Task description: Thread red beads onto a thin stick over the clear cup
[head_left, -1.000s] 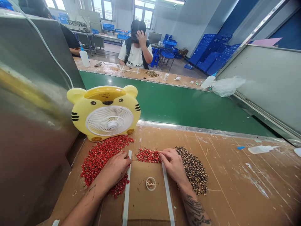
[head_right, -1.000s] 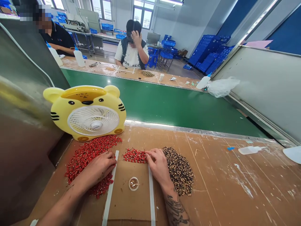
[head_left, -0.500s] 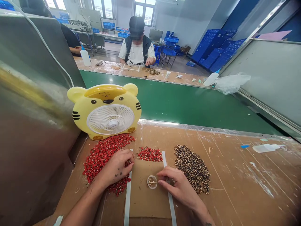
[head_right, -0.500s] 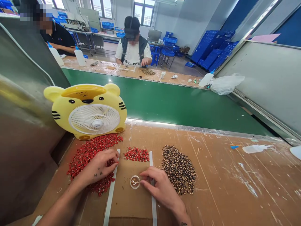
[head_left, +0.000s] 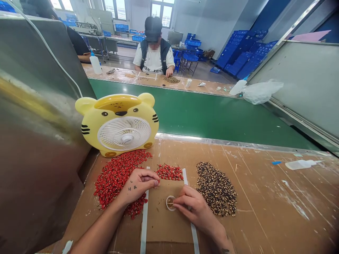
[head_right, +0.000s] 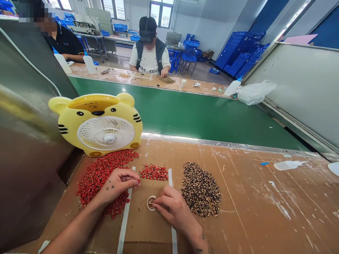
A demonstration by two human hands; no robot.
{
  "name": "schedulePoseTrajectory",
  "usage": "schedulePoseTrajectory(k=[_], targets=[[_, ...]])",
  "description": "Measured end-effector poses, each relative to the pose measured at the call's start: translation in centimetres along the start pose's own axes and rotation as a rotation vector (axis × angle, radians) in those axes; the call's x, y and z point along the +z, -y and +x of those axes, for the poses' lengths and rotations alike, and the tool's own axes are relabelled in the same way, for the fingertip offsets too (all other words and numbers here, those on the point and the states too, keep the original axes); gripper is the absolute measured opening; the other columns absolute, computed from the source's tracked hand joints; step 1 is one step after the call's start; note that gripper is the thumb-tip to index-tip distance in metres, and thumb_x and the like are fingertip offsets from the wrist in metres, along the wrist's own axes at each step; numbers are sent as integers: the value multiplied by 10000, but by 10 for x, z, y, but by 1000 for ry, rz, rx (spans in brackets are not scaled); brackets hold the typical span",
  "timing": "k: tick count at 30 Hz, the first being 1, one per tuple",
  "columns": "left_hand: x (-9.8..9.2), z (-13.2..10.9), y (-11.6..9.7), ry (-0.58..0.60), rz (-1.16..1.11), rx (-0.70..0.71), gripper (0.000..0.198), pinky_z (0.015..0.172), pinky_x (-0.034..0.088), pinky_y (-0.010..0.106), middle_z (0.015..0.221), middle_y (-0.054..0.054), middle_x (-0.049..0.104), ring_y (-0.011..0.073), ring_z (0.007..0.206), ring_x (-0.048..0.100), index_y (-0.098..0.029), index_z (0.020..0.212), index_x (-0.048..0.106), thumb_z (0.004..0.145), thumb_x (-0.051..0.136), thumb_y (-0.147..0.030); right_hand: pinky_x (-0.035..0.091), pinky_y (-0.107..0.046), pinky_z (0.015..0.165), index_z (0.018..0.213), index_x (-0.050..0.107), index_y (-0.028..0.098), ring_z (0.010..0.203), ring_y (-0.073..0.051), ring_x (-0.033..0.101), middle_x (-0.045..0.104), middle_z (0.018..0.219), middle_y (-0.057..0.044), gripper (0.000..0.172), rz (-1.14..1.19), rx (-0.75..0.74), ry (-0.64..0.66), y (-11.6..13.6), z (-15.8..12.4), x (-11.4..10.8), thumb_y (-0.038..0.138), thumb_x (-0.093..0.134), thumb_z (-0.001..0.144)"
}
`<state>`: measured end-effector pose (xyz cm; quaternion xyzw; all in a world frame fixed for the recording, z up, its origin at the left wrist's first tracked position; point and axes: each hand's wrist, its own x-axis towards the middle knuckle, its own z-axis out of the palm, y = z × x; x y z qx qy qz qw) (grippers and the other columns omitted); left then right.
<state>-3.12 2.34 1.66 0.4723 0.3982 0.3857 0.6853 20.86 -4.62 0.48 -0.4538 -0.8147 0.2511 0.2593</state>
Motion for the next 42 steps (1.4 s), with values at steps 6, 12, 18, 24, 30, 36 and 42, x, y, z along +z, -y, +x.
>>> schedulePoseTrajectory(k=[6,12,18,24,30,36,42], targets=[[2,1,3,-25,2,-4,183,611,548,262,704,67,737,152,599,662,-122,752,772,655,798,-275,424,-258,600,801,703,192,670,-157,558,595,707,-31,263,-53,-70,-53,-2,6,6,319,554,976],[2,1,4,4,-17,-34,162,627,542,252,696,48,734,136,597,654,-128,767,771,671,795,-257,407,-264,603,787,680,189,675,-163,541,574,710,-34,267,-129,-90,3,-7,4,2,275,525,986],[3,1,10,65,-11,-22,126,648,531,246,731,49,733,138,636,659,-132,793,779,705,775,-222,389,-269,604,755,649,181,673,-163,518,557,703,-36,306,-211,-122,56,-5,4,-1,276,492,1000],[5,1,14,95,-29,-64,101,643,530,247,696,43,746,148,628,677,-142,787,782,700,763,-190,387,-271,595,744,642,183,666,-162,518,560,712,-37,319,-206,-129,78,-3,8,-5,270,477,1003],[8,1,11,45,20,-95,92,621,498,226,690,43,759,147,627,675,-139,758,789,674,762,-164,417,-264,600,787,669,191,673,-157,549,577,707,-26,237,21,-48,-9,-3,9,-21,281,550,972],[7,1,15,68,-25,-134,115,653,502,236,689,50,757,146,634,668,-127,790,791,691,766,-179,378,-264,549,741,662,191,600,-146,509,531,639,5,203,199,46,-344,1,18,-17,249,610,928],[9,0,11,90,-51,-123,102,653,503,238,670,44,750,138,617,654,-131,774,794,687,771,-178,378,-263,552,731,665,187,588,-140,500,524,638,12,185,233,53,-363,5,29,-10,232,629,908]])
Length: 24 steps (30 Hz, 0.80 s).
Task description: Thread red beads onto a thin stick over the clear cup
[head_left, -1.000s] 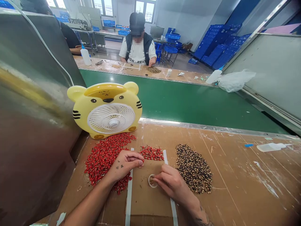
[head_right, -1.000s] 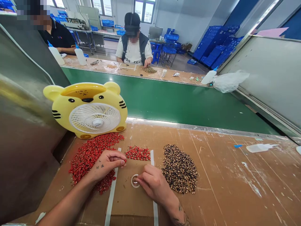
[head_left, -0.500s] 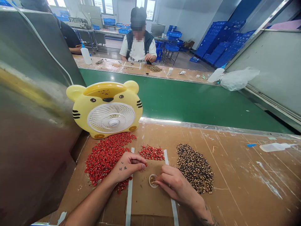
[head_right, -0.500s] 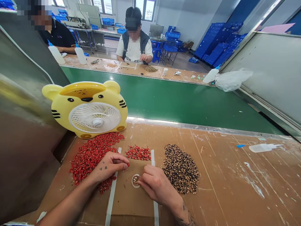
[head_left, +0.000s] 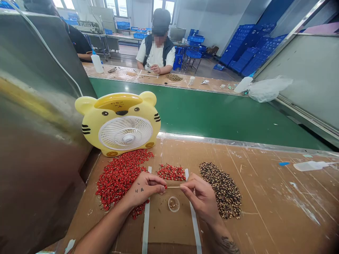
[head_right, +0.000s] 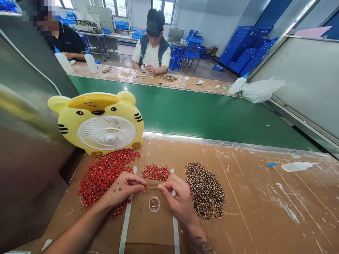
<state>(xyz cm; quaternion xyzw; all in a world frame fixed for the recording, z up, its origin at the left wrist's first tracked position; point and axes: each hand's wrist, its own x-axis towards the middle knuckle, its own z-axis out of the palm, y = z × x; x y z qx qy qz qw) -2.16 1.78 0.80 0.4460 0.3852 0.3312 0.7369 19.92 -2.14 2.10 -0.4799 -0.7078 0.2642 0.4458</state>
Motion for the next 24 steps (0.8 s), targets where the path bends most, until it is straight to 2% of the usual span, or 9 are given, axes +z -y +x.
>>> schedulePoseTrajectory(k=[6,11,13,15,18,20,22,24], targets=[[1,0,1,0,-28,-14,117,653,506,239,673,43,756,140,620,663,-137,782,793,681,788,-196,383,-262,564,735,667,181,603,-140,517,547,655,3,192,-24,2,27,-1,0,3,233,622,915],[1,0,0,-24,-16,-22,120,650,502,239,665,41,750,142,619,660,-135,768,787,666,799,-198,373,-260,555,707,647,184,591,-138,498,518,630,11,238,-37,7,2,-4,-3,-6,272,615,926],[1,0,0,-24,-20,-23,124,653,505,243,667,41,748,144,622,662,-134,769,784,666,798,-202,381,-260,560,706,652,186,599,-141,511,530,631,6,261,-68,9,75,-4,-4,-10,296,603,937],[1,0,1,-20,-24,-21,126,654,507,245,668,40,745,143,621,660,-133,770,782,665,796,-203,399,-261,579,712,667,188,626,-148,536,554,654,-4,273,-139,20,205,-2,-7,-11,325,604,940],[2,0,-1,-24,-15,-26,135,649,509,249,664,39,740,143,612,654,-128,764,777,654,797,-204,438,-267,627,786,696,198,696,-166,577,601,729,-21,231,-246,76,349,-3,-12,-14,372,631,922],[2,-1,-2,-39,-1,-32,140,645,509,253,661,39,737,147,612,653,-126,765,774,652,793,-206,461,-280,658,868,699,203,730,-179,594,636,779,-36,209,-275,128,339,-9,-14,-23,377,605,937],[2,-2,-4,-53,16,-40,137,638,503,248,651,35,732,146,611,651,-126,767,773,653,786,-199,479,-307,710,907,690,202,781,-195,610,669,838,-56,215,-322,175,266,-19,-14,-38,336,535,973],[2,-2,-5,-55,21,-51,131,637,499,239,642,26,728,137,606,646,-130,769,770,653,782,-190,478,-364,824,927,685,200,897,-229,613,690,929,-75,184,-453,194,190,-33,-13,-56,272,521,967]])
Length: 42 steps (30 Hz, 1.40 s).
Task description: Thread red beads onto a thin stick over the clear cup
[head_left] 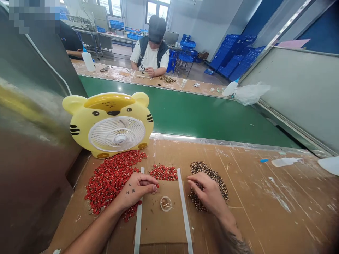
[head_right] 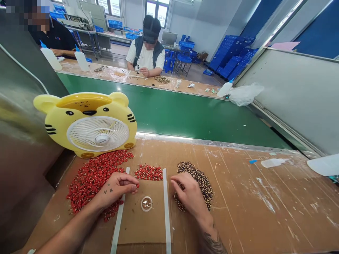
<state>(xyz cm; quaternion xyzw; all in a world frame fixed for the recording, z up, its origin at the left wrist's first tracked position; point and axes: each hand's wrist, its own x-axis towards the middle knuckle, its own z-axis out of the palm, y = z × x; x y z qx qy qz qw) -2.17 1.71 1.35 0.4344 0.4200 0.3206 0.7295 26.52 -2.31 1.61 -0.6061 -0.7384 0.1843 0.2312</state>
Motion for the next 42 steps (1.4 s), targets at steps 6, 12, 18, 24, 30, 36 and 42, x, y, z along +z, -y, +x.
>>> schedulePoseTrajectory(k=[6,12,18,24,30,36,42], targets=[[1,1,1,24,-27,1,130,641,500,229,656,15,725,122,606,636,-135,765,764,658,787,-206,472,-386,841,946,716,199,924,-253,591,686,918,-73,170,-305,-7,144,-31,6,-14,147,566,888],[-2,2,1,25,-12,36,143,641,497,237,659,18,713,125,606,628,-126,776,760,663,783,-210,451,-329,765,839,731,203,857,-233,585,672,838,-61,193,-404,1,210,-22,16,-4,126,557,874],[-1,2,1,33,-16,43,145,645,494,249,650,21,709,130,602,623,-124,769,752,663,784,-216,431,-324,760,735,689,192,810,-224,590,674,782,-56,214,-391,-3,214,-21,26,-3,92,536,845],[-2,4,5,41,-43,52,145,649,487,243,663,24,709,130,615,629,-122,782,753,673,785,-212,398,-297,668,670,582,198,728,-206,560,618,716,-31,162,-357,-7,162,-21,24,-1,97,549,793],[-1,4,4,28,-59,62,140,644,483,241,655,21,699,129,609,624,-118,772,747,668,782,-204,434,-301,705,739,601,193,747,-198,577,619,748,-27,147,-285,-24,120,-19,22,-2,133,523,849],[-2,4,4,1,0,66,141,645,483,240,677,30,712,135,619,633,-119,782,748,681,775,-214,481,-349,804,899,691,180,868,-218,619,685,888,-61,172,-171,-46,74,-13,36,-6,144,522,898],[-2,5,4,-5,-4,67,143,642,483,237,666,25,711,131,609,631,-125,767,749,670,786,-223,487,-312,825,1039,725,194,912,-202,635,702,934,-61,245,-202,-126,172,-8,71,6,111,541,899]])
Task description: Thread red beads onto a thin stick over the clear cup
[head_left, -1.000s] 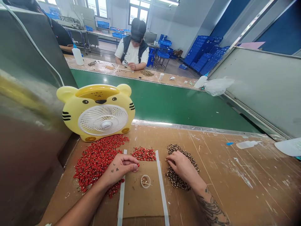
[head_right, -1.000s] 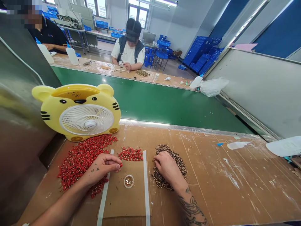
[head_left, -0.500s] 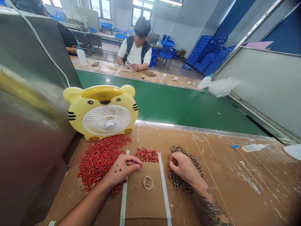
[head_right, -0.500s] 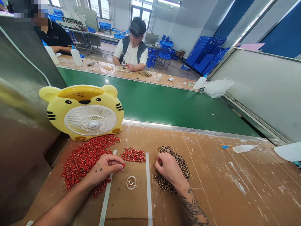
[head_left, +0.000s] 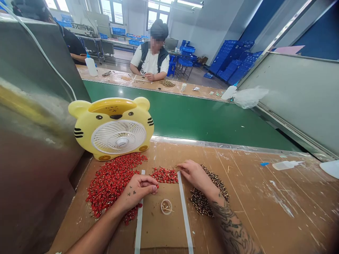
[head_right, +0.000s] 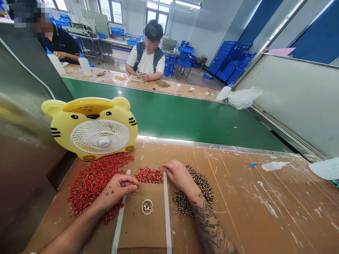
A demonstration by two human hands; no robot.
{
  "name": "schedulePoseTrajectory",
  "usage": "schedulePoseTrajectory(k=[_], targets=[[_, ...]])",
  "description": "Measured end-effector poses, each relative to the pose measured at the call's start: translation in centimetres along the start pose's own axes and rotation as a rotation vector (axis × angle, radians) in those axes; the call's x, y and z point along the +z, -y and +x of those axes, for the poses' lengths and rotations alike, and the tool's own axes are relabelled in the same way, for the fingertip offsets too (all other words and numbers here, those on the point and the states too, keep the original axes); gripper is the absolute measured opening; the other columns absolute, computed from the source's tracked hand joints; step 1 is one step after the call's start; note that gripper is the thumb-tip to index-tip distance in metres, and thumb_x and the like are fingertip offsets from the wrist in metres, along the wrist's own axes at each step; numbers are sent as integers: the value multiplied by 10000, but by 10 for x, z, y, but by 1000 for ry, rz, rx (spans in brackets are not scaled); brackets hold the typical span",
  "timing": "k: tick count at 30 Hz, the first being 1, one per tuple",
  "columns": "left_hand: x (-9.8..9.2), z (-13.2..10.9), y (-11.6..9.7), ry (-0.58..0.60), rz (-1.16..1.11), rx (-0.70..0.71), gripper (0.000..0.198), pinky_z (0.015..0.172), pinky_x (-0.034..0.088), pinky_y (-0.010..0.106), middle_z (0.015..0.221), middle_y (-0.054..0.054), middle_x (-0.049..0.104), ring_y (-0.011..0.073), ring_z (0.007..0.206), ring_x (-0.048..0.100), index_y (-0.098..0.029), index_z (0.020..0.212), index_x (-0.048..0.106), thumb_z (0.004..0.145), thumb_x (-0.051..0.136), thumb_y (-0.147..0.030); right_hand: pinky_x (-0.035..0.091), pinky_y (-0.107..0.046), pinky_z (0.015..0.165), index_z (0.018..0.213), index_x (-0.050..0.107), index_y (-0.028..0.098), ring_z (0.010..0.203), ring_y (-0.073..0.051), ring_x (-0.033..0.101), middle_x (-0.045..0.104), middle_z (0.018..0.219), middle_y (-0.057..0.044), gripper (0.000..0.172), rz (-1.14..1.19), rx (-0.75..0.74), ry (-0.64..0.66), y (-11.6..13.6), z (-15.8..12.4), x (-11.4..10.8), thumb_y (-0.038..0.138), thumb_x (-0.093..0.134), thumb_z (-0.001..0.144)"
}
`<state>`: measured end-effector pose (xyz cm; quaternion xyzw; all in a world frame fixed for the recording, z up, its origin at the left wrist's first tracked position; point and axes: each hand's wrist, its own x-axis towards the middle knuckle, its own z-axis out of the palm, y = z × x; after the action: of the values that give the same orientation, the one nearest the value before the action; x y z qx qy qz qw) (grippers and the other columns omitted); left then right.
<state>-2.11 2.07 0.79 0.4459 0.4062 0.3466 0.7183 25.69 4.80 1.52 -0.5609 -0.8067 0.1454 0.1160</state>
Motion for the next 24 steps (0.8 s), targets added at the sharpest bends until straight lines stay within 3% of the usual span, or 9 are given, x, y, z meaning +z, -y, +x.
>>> schedulePoseTrajectory(k=[9,13,17,18,21,24], targets=[[-1,0,-1,-13,-32,-3,184,642,504,254,649,34,724,145,606,645,-124,762,752,650,809,-258,466,-289,771,747,723,189,790,-190,620,680,776,-50,203,12,-75,58,-7,32,11,96,566,837],[-1,-1,-3,-45,-28,2,187,627,503,241,650,35,727,142,609,650,-123,773,759,652,810,-256,470,-296,719,725,666,175,740,-189,601,656,743,-44,130,85,-38,-37,-3,23,1,144,568,805],[3,-2,-1,-142,-49,25,218,670,539,270,684,51,743,169,650,681,-125,782,759,641,820,-279,488,-266,622,762,629,169,652,-161,606,660,714,-35,158,217,30,-158,19,-1,-1,216,514,860],[4,-3,0,-164,-51,40,226,684,549,281,704,58,748,178,666,688,-126,786,759,641,821,-288,488,-247,578,763,622,170,619,-152,606,659,693,-32,172,287,38,-181,27,-8,1,240,508,872],[8,-5,4,-192,-35,123,209,699,563,290,754,71,757,187,689,696,-135,792,765,662,814,-292,491,-245,539,779,655,173,632,-167,626,678,720,-48,120,786,39,-252,54,-23,12,270,609,832],[10,-8,6,-184,-4,240,140,688,562,278,810,75,755,179,700,691,-154,781,770,705,790,-270,516,-258,590,806,709,185,701,-179,651,705,803,-64,111,946,17,-249,79,-26,21,278,659,842]])
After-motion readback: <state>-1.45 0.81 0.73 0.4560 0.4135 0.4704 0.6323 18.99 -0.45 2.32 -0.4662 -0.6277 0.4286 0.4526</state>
